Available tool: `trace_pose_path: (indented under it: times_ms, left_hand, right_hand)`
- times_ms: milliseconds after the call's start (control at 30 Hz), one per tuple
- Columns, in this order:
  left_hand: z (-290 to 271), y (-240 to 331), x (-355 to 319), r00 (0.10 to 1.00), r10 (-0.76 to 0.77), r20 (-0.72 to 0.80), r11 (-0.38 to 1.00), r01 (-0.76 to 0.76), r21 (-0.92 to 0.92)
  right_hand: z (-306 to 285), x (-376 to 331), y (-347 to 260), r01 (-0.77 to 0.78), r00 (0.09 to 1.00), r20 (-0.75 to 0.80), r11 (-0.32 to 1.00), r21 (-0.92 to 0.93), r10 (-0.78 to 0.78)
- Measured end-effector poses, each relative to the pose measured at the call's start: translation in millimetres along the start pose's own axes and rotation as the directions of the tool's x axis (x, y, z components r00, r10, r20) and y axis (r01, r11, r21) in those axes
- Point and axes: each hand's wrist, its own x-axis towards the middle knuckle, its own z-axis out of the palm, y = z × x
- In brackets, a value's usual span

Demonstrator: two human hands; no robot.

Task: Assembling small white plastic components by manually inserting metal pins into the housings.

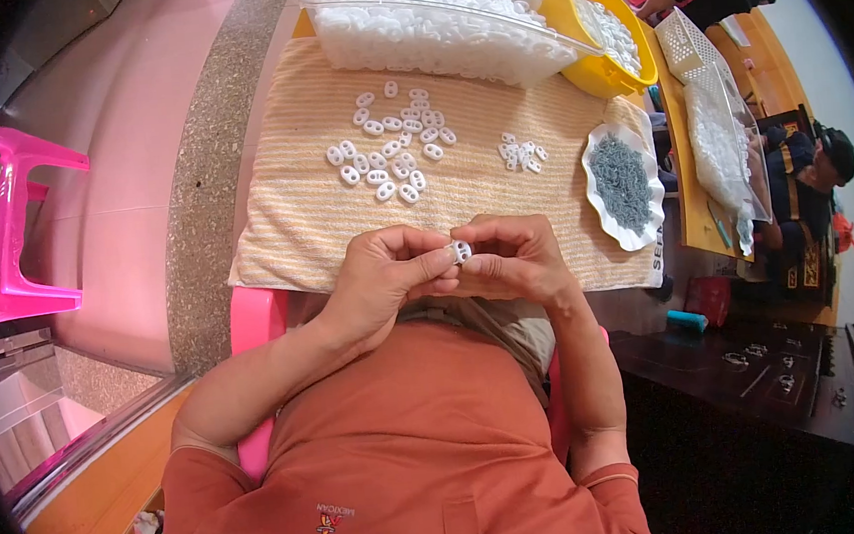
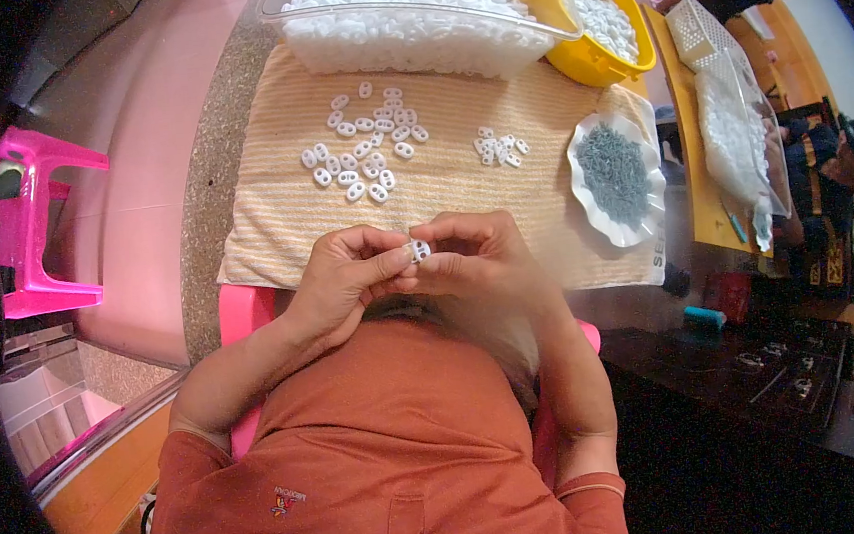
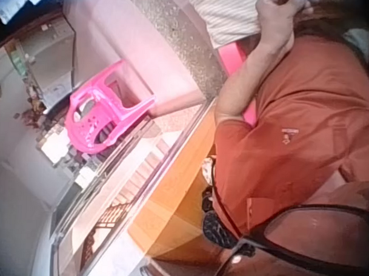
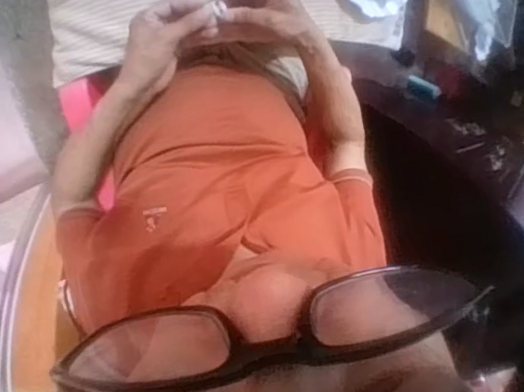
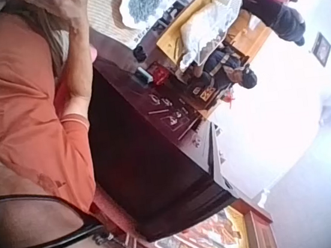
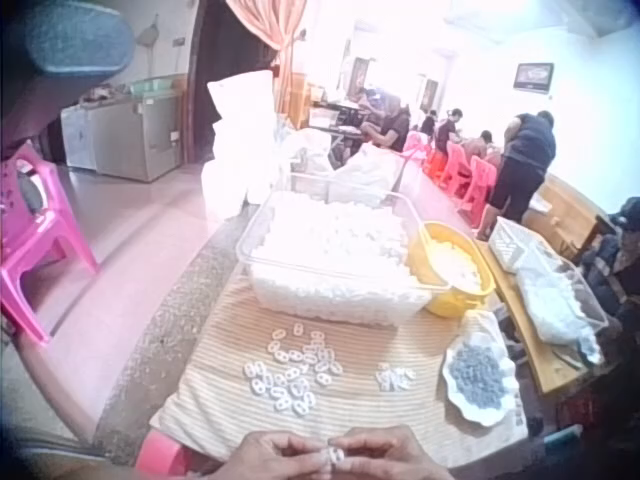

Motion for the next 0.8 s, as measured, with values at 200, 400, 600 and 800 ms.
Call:
trace_pose_path:
  times_ms: [200, 400, 600, 800]
  left_hand:
    - [1, 3, 0, 1.000, -0.024, -0.001, 0.999, 0.024, -0.027]
    - [-1, 3, 5, 0.994, -0.036, 0.105, 0.992, 0.048, -0.116]
    - [-4, 3, 7, 0.983, -0.048, 0.178, 0.984, 0.077, -0.163]
    - [-4, 4, 6, 0.972, -0.046, 0.233, 0.976, 0.093, -0.197]
  right_hand:
    - [3, -1, 2, 0.010, 1.000, -0.006, 0.998, 0.064, -0.009]
    - [3, 1, 5, 0.060, 0.998, -0.004, 0.994, 0.089, -0.059]
    - [2, 5, 11, 0.224, 0.974, 0.040, 0.975, -0.008, -0.223]
    - [10, 4, 8, 0.270, 0.963, 0.040, 0.961, -0.064, -0.268]
